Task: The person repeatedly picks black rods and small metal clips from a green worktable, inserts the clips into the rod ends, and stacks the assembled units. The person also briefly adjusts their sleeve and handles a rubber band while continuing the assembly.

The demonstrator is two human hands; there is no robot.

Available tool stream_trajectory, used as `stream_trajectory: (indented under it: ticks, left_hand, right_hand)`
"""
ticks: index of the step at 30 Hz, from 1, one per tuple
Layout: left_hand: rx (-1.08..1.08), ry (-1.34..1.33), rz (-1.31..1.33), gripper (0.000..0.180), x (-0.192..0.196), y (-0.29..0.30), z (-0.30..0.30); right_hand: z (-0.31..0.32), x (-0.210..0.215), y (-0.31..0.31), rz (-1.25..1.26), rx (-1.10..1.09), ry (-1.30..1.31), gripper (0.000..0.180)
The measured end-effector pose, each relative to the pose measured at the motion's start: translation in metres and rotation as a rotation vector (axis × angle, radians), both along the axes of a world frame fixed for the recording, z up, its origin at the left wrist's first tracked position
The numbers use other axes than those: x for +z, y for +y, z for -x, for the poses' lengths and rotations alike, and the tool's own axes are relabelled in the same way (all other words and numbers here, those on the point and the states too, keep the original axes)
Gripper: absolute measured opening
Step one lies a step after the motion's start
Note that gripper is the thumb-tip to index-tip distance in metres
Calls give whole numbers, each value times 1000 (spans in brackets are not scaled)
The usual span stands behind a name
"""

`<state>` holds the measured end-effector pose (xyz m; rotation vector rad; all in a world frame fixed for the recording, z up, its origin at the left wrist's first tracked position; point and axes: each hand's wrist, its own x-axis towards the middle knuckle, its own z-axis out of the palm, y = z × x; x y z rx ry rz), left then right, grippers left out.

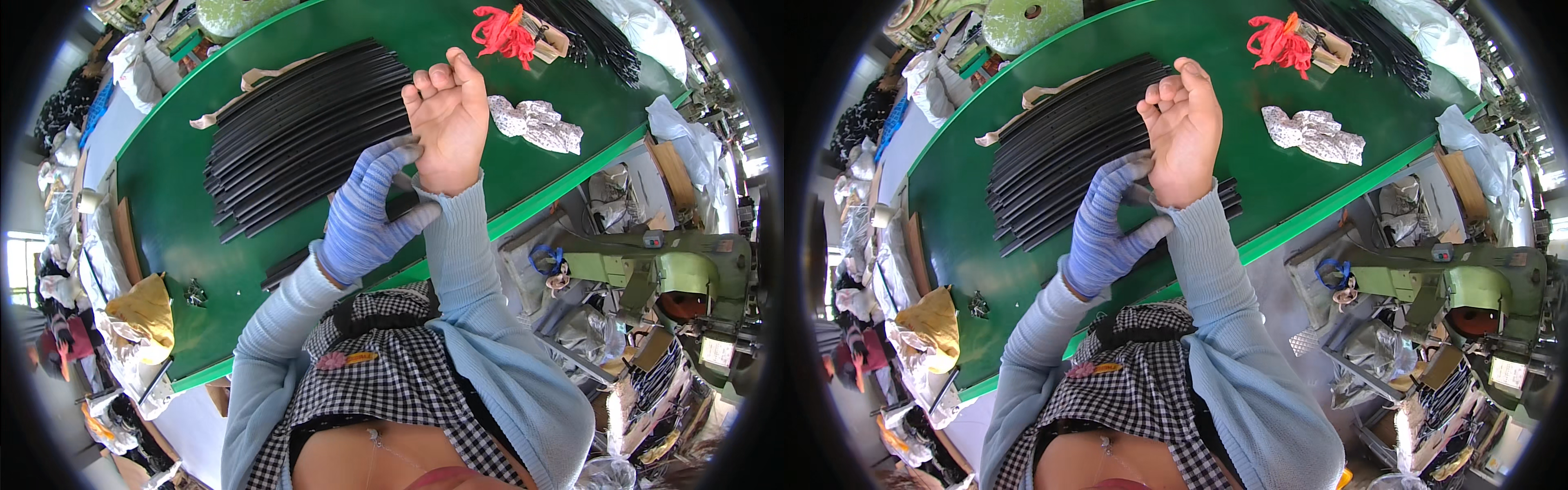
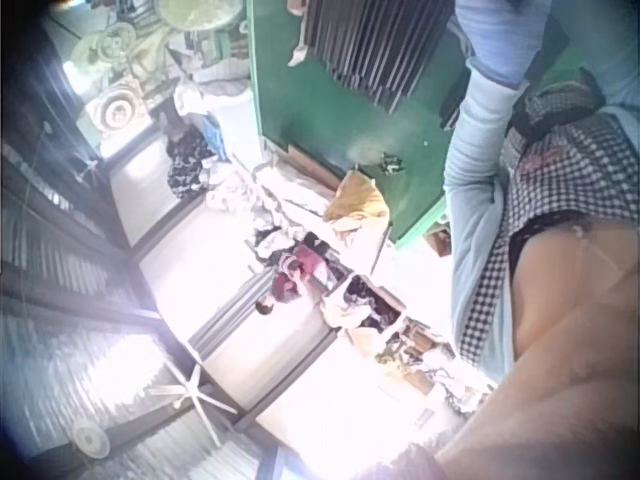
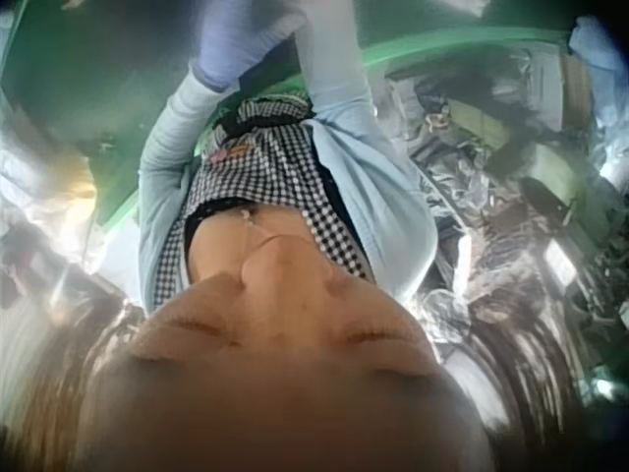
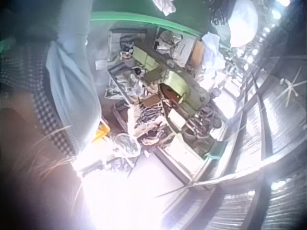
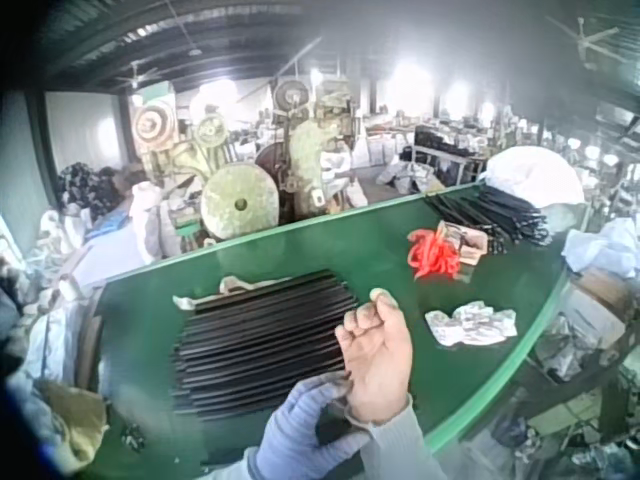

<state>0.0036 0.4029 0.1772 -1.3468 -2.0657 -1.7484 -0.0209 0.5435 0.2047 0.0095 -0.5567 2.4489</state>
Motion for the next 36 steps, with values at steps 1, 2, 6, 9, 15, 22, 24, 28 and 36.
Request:
stream_trajectory:
  ticks: [1,2,6,9,15,22,24,28,36]
  left_hand:
    - [36,-23,-4,57,-4,1,-5]
    - [24,-90,46,53,-5,-1,-9]
    - [-36,-124,160,34,-11,-10,-14]
    - [-85,0,123,20,-9,-12,-14]
    - [-384,-747,-89,14,14,-56,-25]
    - [-256,510,305,16,47,-80,-35]
    - [-277,515,319,17,54,-82,-39]
    - [-267,495,275,17,58,-84,-42]
    - [-184,-134,26,19,26,-79,-25]
  right_hand:
    - [-2,-2,1,-43,7,-3,19]
    - [-3,-4,2,-75,-7,-11,18]
    - [1,-16,7,-130,-59,-57,18]
    - [3,-17,4,-147,-42,-78,18]
    - [2,-23,22,-245,240,-83,19]
    - [-10,-6,52,-243,96,115,21]
    - [-16,5,53,-252,83,212,21]
    - [-23,18,51,-297,89,321,21]
    - [-7,1,18,-513,92,45,22]
